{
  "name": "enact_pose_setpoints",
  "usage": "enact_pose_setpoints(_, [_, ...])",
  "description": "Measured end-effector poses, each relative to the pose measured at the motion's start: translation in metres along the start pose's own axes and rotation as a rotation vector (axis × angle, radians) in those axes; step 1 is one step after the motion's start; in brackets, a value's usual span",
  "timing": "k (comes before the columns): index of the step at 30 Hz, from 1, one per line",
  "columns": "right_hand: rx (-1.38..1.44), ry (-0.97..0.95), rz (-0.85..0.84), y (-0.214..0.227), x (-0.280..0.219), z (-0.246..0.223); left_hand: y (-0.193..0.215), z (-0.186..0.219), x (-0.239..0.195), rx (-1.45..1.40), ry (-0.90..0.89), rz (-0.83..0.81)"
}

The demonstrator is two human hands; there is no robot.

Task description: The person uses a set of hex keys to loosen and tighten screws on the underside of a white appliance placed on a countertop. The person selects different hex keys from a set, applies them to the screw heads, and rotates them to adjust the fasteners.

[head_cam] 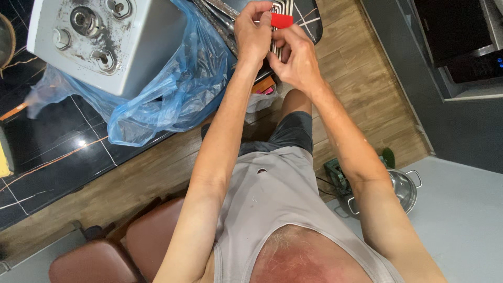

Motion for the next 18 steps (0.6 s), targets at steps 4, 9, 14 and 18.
enact_pose_setpoints(4, [0.221, -0.152, -0.025, 0.001, 0.008, 0.02, 0.0, 0.005, 0.001, 0.026, -0.065, 0.021])
enact_pose_setpoints(9, [-0.012, 0.157, 0.096, 0.011, 0.031, 0.032, -0.001, 0.004, -0.002, 0.09, -0.051, 0.025])
enact_pose_setpoints(14, [0.079, -0.02, 0.041, -0.002, 0.045, 0.06, 0.002, 0.008, 0.0, 0.145, -0.078, 0.028])
enact_pose_setpoints(18, [0.231, -0.21, 0.121, -0.008, 0.045, 0.084, 0.001, 0.002, 0.003, 0.159, -0.072, 0.027])
Point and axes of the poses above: each hand's wrist, its own x-axis towards the middle knuckle, its own y-axis out of the back of the hand, z = x × y, the point moved 6 cm from there along x, towards the middle knuckle
